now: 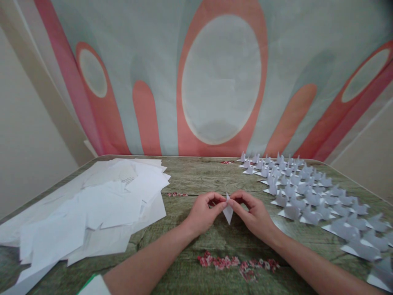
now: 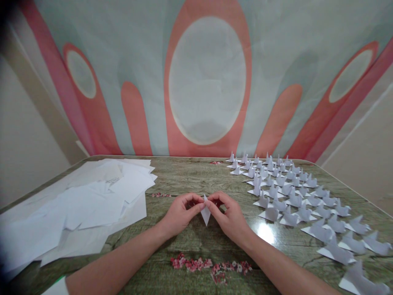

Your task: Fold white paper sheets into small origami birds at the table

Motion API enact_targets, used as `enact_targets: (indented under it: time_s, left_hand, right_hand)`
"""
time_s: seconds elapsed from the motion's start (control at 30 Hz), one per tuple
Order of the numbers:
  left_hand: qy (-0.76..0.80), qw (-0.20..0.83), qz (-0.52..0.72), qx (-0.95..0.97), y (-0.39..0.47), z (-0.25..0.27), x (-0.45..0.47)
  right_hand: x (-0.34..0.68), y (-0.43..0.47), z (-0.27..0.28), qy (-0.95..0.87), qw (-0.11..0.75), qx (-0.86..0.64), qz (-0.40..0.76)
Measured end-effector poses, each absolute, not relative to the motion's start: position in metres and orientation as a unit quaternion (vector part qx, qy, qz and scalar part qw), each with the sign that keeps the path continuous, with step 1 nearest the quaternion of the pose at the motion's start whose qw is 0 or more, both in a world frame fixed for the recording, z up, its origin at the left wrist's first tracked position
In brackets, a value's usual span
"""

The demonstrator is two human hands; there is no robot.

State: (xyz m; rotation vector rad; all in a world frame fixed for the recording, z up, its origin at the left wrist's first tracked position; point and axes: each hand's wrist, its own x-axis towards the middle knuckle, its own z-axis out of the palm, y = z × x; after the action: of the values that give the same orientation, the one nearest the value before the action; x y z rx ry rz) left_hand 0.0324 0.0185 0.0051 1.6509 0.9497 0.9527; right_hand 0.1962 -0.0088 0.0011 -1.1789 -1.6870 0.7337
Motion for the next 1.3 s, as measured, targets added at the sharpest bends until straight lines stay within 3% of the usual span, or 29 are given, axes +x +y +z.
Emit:
enact_targets:
  time_s: [0.5,1.3]
  left_hand:
    - [0.404,0.465,0.390,0.684,0.0152,0.0044,0.0335]
    - [0.421,0.431,0.397,0.692,0.0105,0.0072,0.0359]
  right_hand:
    - [0.1951,-0.0074,-0.0009,-0.666,0.498,-0.476,0.286]
    - [0.1919,-0.0082,-0.0041,-0.619,0.481,-0.477,0.398]
